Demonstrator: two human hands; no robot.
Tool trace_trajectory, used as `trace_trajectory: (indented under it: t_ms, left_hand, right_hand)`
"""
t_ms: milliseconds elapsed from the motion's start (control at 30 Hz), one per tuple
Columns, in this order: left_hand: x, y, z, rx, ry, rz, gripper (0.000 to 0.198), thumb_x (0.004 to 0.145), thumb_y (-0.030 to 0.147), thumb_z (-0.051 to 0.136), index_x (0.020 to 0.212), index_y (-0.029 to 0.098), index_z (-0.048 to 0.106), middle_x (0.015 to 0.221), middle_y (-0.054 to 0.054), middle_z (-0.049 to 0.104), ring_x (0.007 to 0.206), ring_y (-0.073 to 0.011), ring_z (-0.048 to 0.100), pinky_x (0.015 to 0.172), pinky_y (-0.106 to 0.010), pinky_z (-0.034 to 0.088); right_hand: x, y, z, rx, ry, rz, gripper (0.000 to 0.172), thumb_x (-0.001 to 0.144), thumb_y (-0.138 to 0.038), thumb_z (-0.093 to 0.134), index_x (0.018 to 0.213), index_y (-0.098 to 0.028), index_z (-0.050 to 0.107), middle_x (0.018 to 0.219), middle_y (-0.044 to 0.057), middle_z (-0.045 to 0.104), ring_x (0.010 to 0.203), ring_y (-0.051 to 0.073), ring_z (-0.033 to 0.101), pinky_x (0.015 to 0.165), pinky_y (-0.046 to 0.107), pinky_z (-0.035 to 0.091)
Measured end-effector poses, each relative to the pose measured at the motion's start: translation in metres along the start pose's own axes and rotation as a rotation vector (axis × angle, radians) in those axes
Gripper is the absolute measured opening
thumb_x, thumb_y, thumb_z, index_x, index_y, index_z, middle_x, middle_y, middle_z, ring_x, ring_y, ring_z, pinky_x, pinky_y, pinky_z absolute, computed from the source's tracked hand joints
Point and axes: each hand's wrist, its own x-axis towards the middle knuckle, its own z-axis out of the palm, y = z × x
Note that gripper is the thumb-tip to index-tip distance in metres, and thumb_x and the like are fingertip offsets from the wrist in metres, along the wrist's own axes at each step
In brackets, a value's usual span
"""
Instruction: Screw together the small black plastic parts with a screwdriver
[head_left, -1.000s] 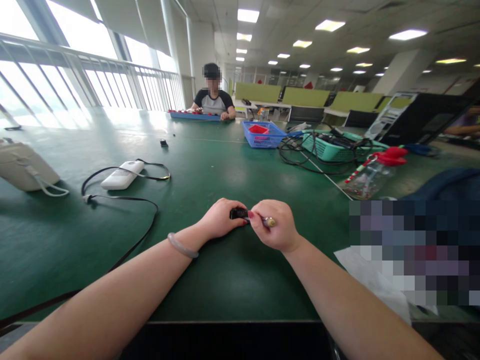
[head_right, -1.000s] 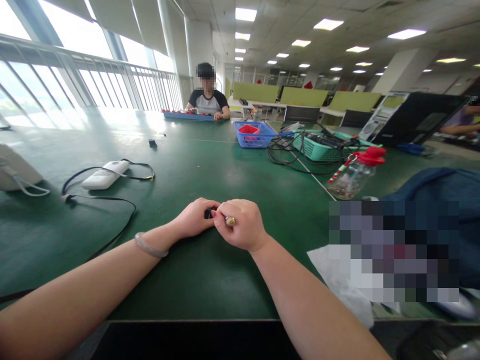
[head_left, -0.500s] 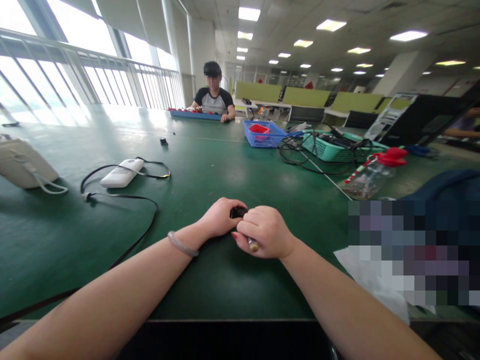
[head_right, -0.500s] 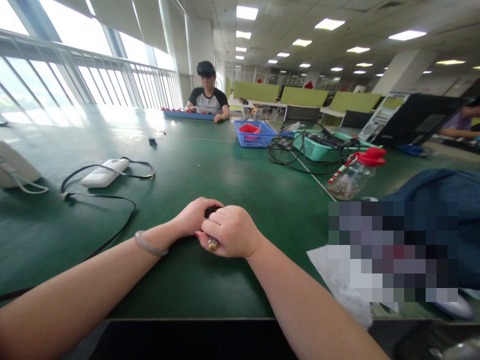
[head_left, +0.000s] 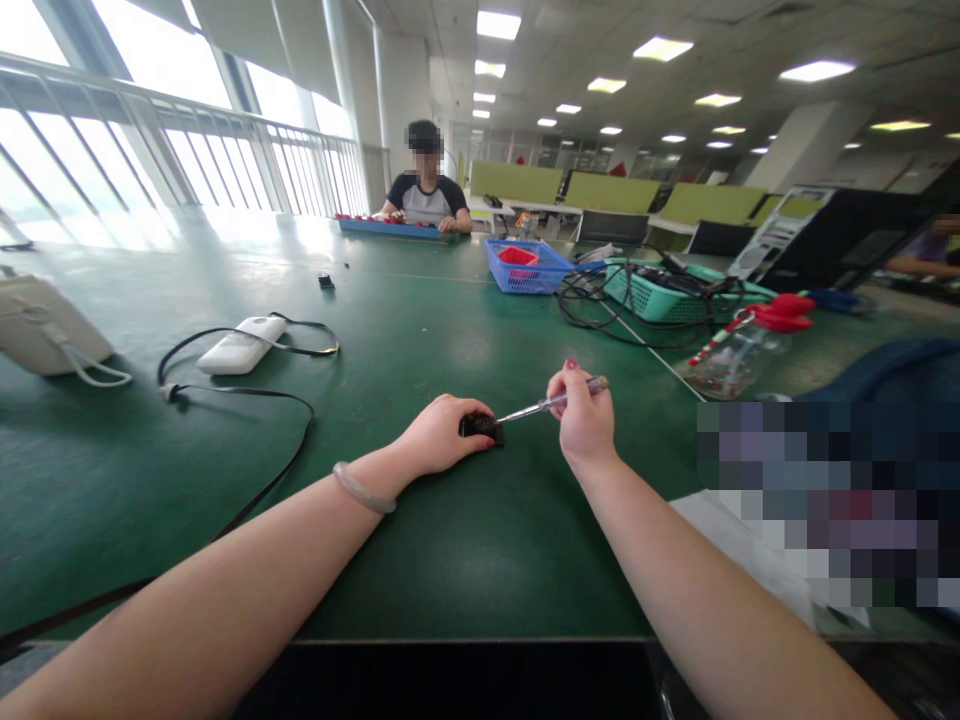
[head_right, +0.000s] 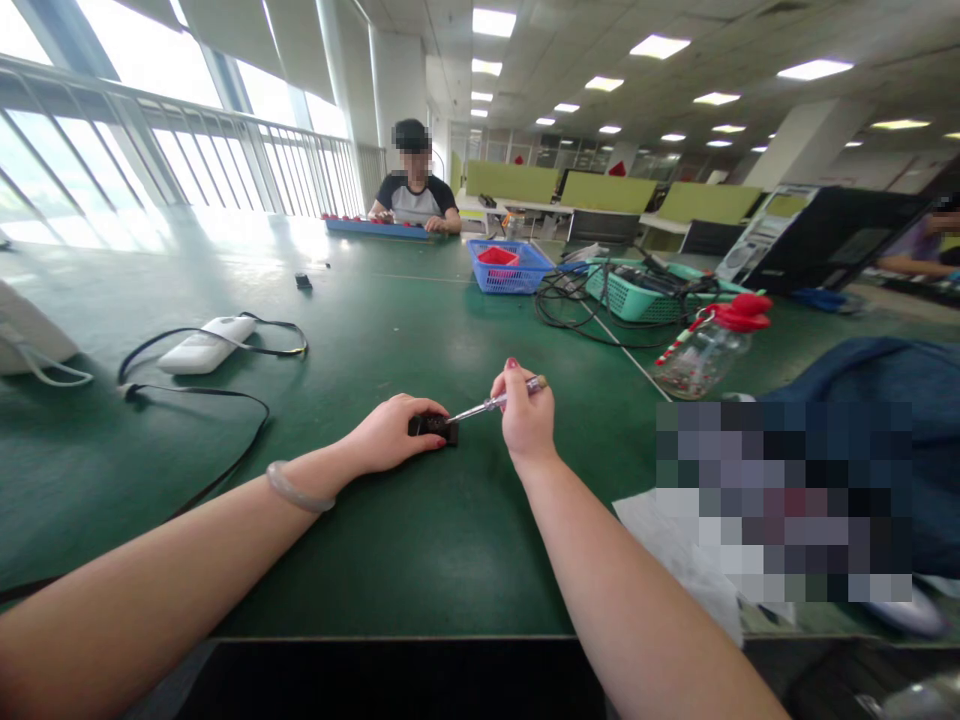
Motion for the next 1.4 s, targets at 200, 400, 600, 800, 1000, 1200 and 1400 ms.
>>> trace_trajectory:
  t_ms: [200,400,600,800,1000,1200,1400]
  left_hand:
    - [0.001,-0.002,0.001,0.004,-0.007,-0.016,0.035,0.075,0.039,0.07,0.107,0.026,0.071,0.103,-0.003,0.073,0.098,-0.0252,0.062,0.09,-0.038,0.049]
    - [0.001,-0.001,0.0,0.0,-0.016,-0.01,0.035,0.075,0.039,0.07,0.108,0.026,0.07,0.102,-0.003,0.073,0.097,-0.025,0.062,0.091,-0.039,0.049]
    - [0.002,-0.003,0.001,0.002,-0.018,-0.008,0.035,0.076,0.039,0.07,0.108,0.027,0.07,0.103,-0.002,0.073,0.098,-0.0252,0.062,0.09,-0.038,0.049]
    - [0.001,-0.004,0.002,0.011,-0.016,-0.008,0.036,0.076,0.039,0.07,0.109,0.027,0.07,0.104,-0.002,0.073,0.099,-0.0253,0.062,0.091,-0.038,0.049]
    - [0.001,-0.003,0.002,0.003,-0.011,-0.005,0.034,0.075,0.038,0.07,0.108,0.026,0.07,0.102,-0.002,0.073,0.097,-0.0246,0.063,0.09,-0.038,0.049]
    - [0.001,-0.003,0.001,0.007,-0.006,-0.006,0.035,0.075,0.039,0.071,0.108,0.026,0.07,0.102,-0.002,0.073,0.097,-0.0245,0.063,0.089,-0.037,0.049]
    - [0.001,-0.002,0.001,0.004,-0.008,-0.02,0.037,0.075,0.039,0.071,0.11,0.026,0.07,0.104,-0.003,0.073,0.099,-0.0248,0.064,0.091,-0.038,0.05]
  right_hand:
    - [0.005,0.009,-0.002,0.077,0.014,0.054,0.044,0.089,-0.044,0.055,0.053,-0.019,0.056,0.044,-0.005,0.038,0.04,0.007,0.034,0.041,0.023,0.024]
    - [0.005,0.012,-0.003,0.071,-0.077,0.07,0.041,0.089,-0.04,0.054,0.054,-0.019,0.056,0.043,-0.005,0.038,0.039,0.007,0.034,0.04,0.022,0.024]
    - [0.01,0.012,-0.002,0.171,-0.124,0.202,0.04,0.085,-0.042,0.058,0.053,-0.018,0.055,0.041,-0.006,0.037,0.036,0.005,0.032,0.037,0.02,0.023]
    - [0.013,0.018,-0.003,0.299,-0.074,0.472,0.042,0.085,-0.048,0.06,0.056,-0.018,0.051,0.037,-0.007,0.036,0.03,0.004,0.029,0.034,0.018,0.023]
    - [0.012,0.02,-0.002,0.319,-0.062,0.598,0.046,0.084,-0.057,0.06,0.06,-0.019,0.049,0.037,-0.009,0.036,0.029,0.004,0.028,0.032,0.017,0.023]
    - [0.011,0.019,0.0,0.288,-0.043,0.557,0.049,0.08,-0.06,0.063,0.059,-0.019,0.049,0.037,-0.008,0.037,0.029,0.004,0.03,0.032,0.018,0.024]
    - [0.011,0.017,0.0,0.313,-0.064,0.547,0.048,0.076,-0.061,0.068,0.062,-0.018,0.051,0.04,-0.008,0.039,0.032,0.004,0.033,0.033,0.018,0.026]
